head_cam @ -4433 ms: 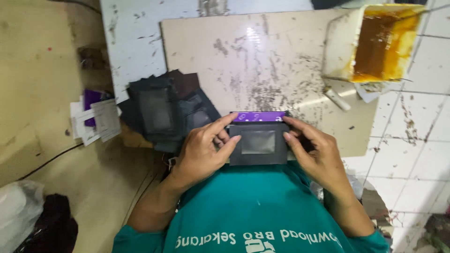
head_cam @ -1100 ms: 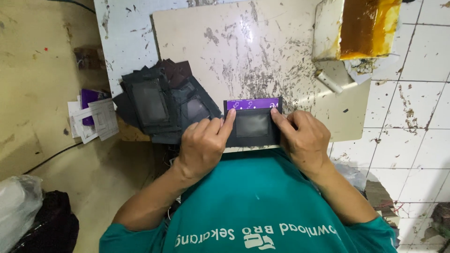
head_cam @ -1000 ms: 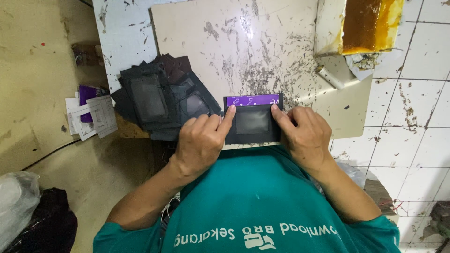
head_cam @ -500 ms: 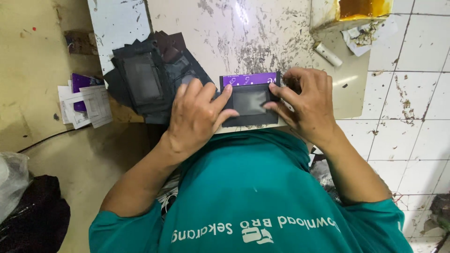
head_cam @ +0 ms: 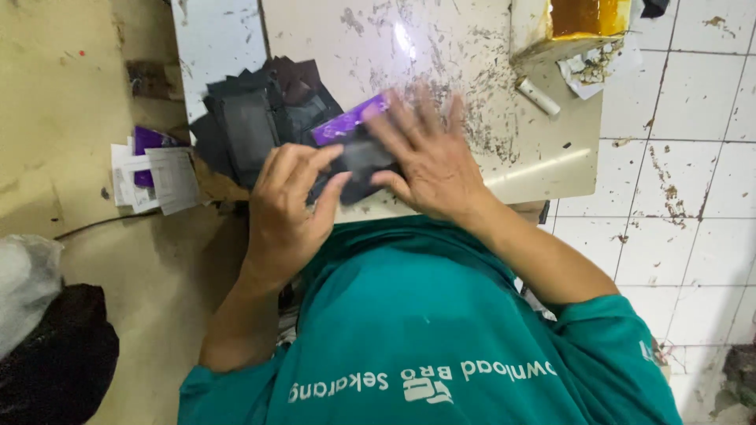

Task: The person repeatedly assembles small black pouches by placing a purple strip on a black base, pressing a clear windowed frame on top, and stacking the finished units. The person handles multiple frames and strips, aligning and pressing them together, then sets completed pouches aside.

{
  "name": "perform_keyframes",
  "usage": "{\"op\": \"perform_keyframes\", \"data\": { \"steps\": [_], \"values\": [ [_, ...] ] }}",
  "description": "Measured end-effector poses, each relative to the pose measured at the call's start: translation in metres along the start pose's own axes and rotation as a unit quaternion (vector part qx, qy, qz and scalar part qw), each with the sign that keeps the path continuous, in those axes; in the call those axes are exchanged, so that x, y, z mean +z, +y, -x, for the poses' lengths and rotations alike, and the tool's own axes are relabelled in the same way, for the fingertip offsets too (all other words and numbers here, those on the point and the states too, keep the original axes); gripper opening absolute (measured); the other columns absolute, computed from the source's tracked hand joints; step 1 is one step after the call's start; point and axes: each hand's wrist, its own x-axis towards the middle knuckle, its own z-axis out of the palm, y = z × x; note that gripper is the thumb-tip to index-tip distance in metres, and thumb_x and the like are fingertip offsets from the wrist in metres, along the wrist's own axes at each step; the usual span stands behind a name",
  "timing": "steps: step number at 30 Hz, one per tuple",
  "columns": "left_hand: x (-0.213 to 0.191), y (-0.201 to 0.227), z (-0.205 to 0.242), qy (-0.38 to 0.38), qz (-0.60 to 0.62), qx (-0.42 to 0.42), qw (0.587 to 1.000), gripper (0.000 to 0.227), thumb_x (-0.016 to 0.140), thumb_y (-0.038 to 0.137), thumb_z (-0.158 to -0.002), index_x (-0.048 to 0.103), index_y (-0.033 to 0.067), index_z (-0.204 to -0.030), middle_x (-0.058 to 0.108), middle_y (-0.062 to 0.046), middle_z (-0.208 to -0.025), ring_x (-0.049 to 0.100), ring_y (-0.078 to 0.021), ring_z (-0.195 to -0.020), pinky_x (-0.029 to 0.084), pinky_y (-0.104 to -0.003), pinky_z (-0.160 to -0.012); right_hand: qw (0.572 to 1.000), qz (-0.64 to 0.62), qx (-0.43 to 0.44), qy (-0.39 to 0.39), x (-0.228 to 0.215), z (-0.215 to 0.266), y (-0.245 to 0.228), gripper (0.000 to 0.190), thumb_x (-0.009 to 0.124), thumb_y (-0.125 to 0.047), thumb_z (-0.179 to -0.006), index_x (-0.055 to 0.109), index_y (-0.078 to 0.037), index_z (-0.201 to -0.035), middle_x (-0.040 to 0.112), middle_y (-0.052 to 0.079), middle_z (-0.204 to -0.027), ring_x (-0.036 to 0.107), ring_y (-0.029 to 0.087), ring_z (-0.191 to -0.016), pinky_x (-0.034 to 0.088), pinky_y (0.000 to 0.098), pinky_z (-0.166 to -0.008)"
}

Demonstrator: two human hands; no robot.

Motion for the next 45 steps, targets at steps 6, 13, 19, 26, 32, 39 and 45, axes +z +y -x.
{"op": "perform_keyframes", "data": {
  "steps": [6, 13, 19, 26, 32, 39, 45],
  "values": [
    [-0.002, -0.022, 0.013, 0.03, 0.026, -0.101, 0.994, 0.005, 0.068, 0.006, -0.102, 0.065, 0.002, -0.104, 0.067, -0.01, -0.098, 0.068, -0.0253, -0.088, 0.054, -0.037, -0.075, 0.975, -0.008, -0.043, 0.216, 0.0, -0.005, 0.014, 0.091, 0.022, -0.083, -0.109, 0.004, -0.024, -0.175, -0.019, 0.016, -0.172, -0.018, 0.038, -0.162, -0.012, 0.0735, -0.129],
    [-0.014, -0.013, 0.022, 0.17, 0.086, -0.268, 0.944, 0.01, 0.067, 0.014, -0.105, 0.064, 0.0046, -0.103, 0.07, -0.009, -0.084, 0.071, -0.0163, -0.077, 0.057, -0.027, -0.067, 0.913, 0.018, -0.086, 0.398, -0.012, -0.04, -0.048, 0.094, 0.013, -0.097, -0.112, -0.007, -0.029, -0.175, -0.024, 0.012, -0.177, -0.028, 0.035, -0.163, -0.022, 0.0737, -0.132],
    [0.021, -0.006, 0.034, 0.221, 0.058, -0.196, 0.953, 0.016, 0.051, 0.017, -0.109, 0.061, 0.0095, -0.099, 0.066, -0.005, -0.088, 0.064, -0.0201, -0.074, 0.05, -0.034, -0.075, 0.947, -0.16, -0.193, 0.203, -0.01, -0.053, -0.025, 0.084, 0.024, -0.07, -0.107, 0.016, -0.017, -0.172, -0.002, 0.018, -0.176, -0.006, 0.039, -0.165, -0.003, 0.0617, -0.134],
    [0.085, 0.002, 0.026, -0.006, -0.077, 0.094, 0.993, 0.037, 0.064, 0.005, -0.098, 0.06, -0.0023, -0.133, 0.061, -0.026, -0.136, 0.054, -0.0448, -0.135, 0.043, -0.055, -0.115, 0.921, -0.105, -0.122, 0.354, 0.006, -0.042, 0.044, 0.052, 0.089, -0.029, -0.085, 0.069, -0.014, -0.131, 0.061, 0.01, -0.117, 0.062, 0.034, -0.099, 0.051, 0.0489, -0.081],
    [0.088, 0.006, 0.02, 0.002, -0.104, 0.072, 0.992, 0.036, 0.055, 0.022, -0.109, 0.059, -0.0021, -0.135, 0.058, -0.023, -0.139, 0.049, -0.0404, -0.14, 0.034, -0.054, -0.121, 0.928, -0.095, -0.122, 0.34, 0.013, -0.054, 0.046, 0.046, 0.086, -0.033, -0.085, 0.07, -0.018, -0.126, 0.062, 0.005, -0.106, 0.063, 0.031, -0.089, 0.053, 0.0445, -0.075],
    [0.1, -0.004, 0.026, -0.005, -0.106, 0.065, 0.992, 0.044, 0.052, 0.028, -0.109, 0.052, 0.0067, -0.147, 0.054, -0.016, -0.148, 0.047, -0.0343, -0.145, 0.031, -0.049, -0.124, 0.913, -0.128, -0.13, 0.364, 0.009, -0.055, 0.046, 0.022, 0.086, -0.017, -0.085, 0.071, -0.013, -0.101, 0.062, 0.007, -0.096, 0.066, 0.032, -0.086, 0.055, 0.0434, -0.074],
    [0.103, -0.006, 0.027, -0.005, -0.114, 0.065, 0.991, 0.044, 0.054, 0.03, -0.108, 0.054, 0.0065, -0.145, 0.055, -0.014, -0.146, 0.048, -0.0321, -0.144, 0.031, -0.047, -0.124, 0.884, -0.201, -0.148, 0.394, -0.001, -0.037, 0.042, 0.009, 0.08, -0.013, -0.095, 0.071, -0.017, -0.096, 0.066, 0.001, -0.098, 0.068, 0.027, -0.09, 0.056, 0.0379, -0.076]
  ]
}}
